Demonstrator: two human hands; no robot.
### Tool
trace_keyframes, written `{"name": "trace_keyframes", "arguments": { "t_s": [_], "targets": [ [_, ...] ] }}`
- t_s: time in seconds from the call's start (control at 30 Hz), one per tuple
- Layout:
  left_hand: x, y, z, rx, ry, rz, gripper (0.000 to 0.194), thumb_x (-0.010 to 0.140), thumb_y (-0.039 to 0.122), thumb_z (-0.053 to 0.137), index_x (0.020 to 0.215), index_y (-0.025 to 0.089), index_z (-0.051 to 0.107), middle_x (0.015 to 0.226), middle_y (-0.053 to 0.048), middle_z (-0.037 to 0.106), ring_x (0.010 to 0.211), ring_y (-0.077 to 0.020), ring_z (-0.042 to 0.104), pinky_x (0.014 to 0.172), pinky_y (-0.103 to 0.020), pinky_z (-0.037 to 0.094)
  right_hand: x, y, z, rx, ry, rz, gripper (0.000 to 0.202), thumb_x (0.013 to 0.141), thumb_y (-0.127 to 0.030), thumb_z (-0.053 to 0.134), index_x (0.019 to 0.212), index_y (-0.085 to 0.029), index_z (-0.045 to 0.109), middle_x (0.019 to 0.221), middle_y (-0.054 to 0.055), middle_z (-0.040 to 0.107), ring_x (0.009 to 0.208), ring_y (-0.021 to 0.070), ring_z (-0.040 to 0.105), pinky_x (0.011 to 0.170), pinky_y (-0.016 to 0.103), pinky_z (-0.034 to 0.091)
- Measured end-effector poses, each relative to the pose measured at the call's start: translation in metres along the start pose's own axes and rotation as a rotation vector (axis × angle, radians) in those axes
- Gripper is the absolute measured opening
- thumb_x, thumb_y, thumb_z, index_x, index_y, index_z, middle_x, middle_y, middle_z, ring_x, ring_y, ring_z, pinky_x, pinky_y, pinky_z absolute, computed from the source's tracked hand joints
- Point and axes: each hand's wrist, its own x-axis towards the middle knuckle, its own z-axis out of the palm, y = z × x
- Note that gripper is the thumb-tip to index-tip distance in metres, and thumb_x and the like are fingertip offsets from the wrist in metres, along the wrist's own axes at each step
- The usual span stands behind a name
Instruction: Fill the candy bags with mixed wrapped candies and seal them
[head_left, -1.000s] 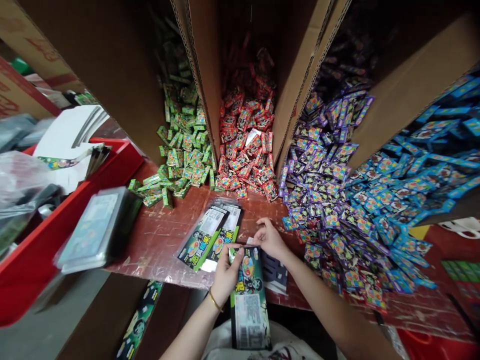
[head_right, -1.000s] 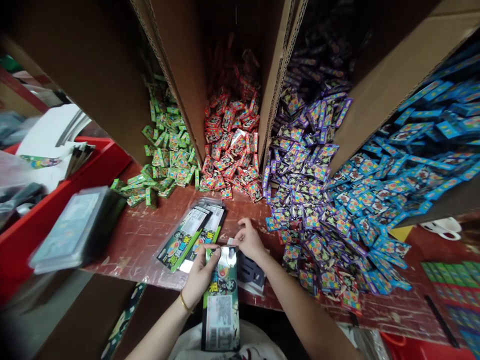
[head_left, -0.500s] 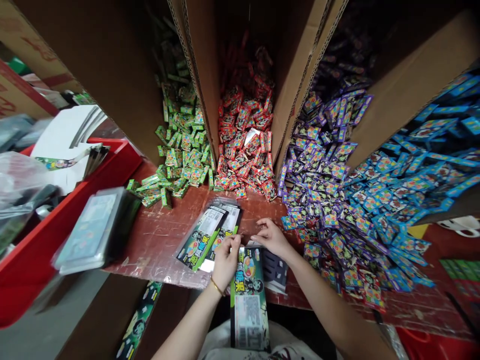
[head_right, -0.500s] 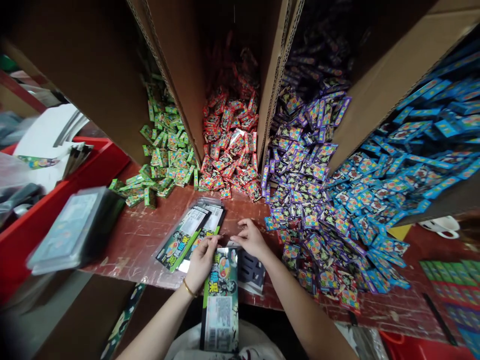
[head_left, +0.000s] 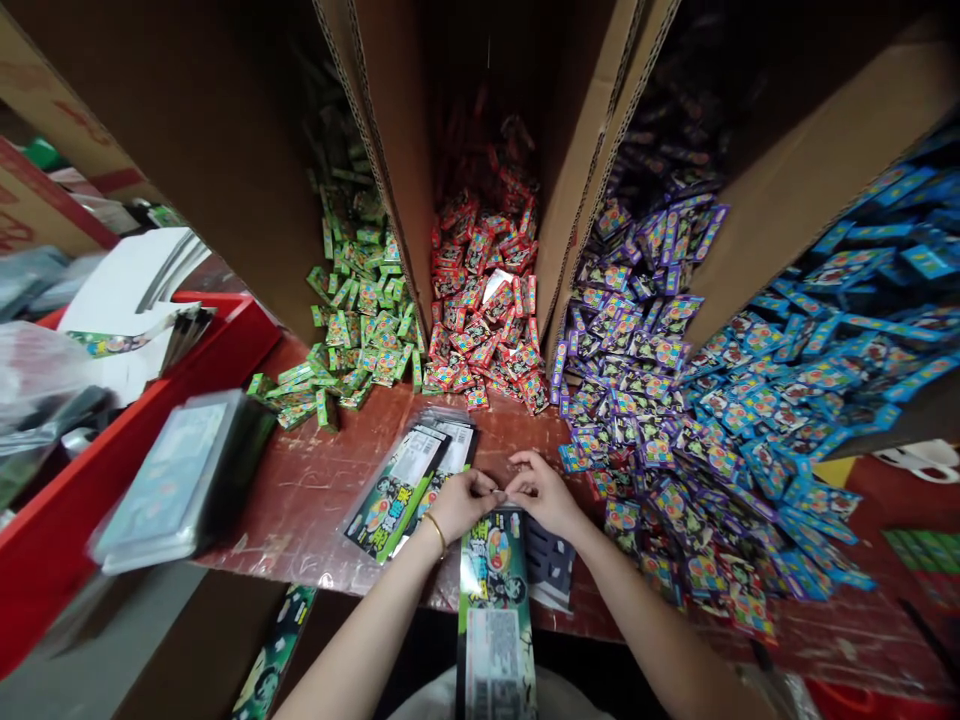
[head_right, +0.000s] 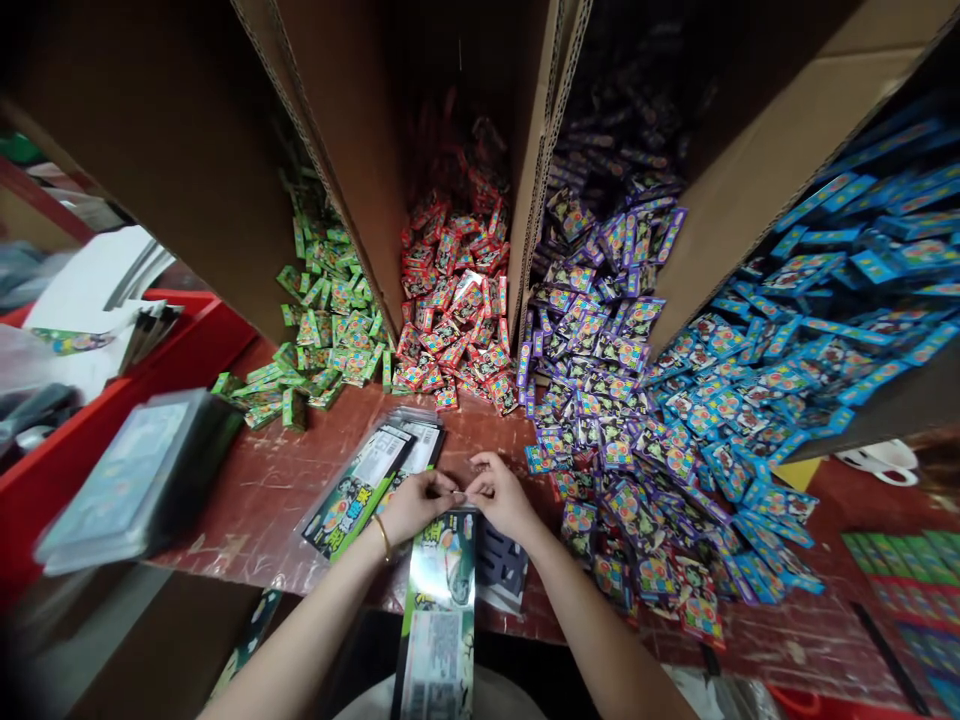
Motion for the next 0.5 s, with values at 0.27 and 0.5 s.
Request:
{"name": "trace_keyframes", "arguments": {
  "t_s": [0.27,0.5],
  "targets": [
    [-0.002,0.007,0.005,0.049,-0.017,0.062,0.024,0.064,0.041,0.070,0.062,0.017,0.068,0.060,-0.002,0.067,0.056,-0.0164,0.058,0.059,-0.027,0.044,-0.004,0.004,0.004,0.070,0.101,-0.062,0.039,0.067,-0.018,0.060,0.100,-0.022,0.039,0.061,-0.007,0.057,0.056,0.0138,0.055,0.060,0.027,0.042],
    [-0.004,0.001,0.012,0.066,0.028,0.105,0.029,0.069,0.045,0.066,0.067,0.016,0.069,0.063,-0.004,0.065,0.058,-0.0170,0.057,0.059,-0.027,0.044,-0.005,0.005,0.003,0.012,0.134,-0.121,0.035,0.070,-0.018,0.061,0.099,-0.022,0.040,0.068,-0.004,0.058,0.064,0.0139,0.058,0.065,0.028,0.045]
  ]
}}
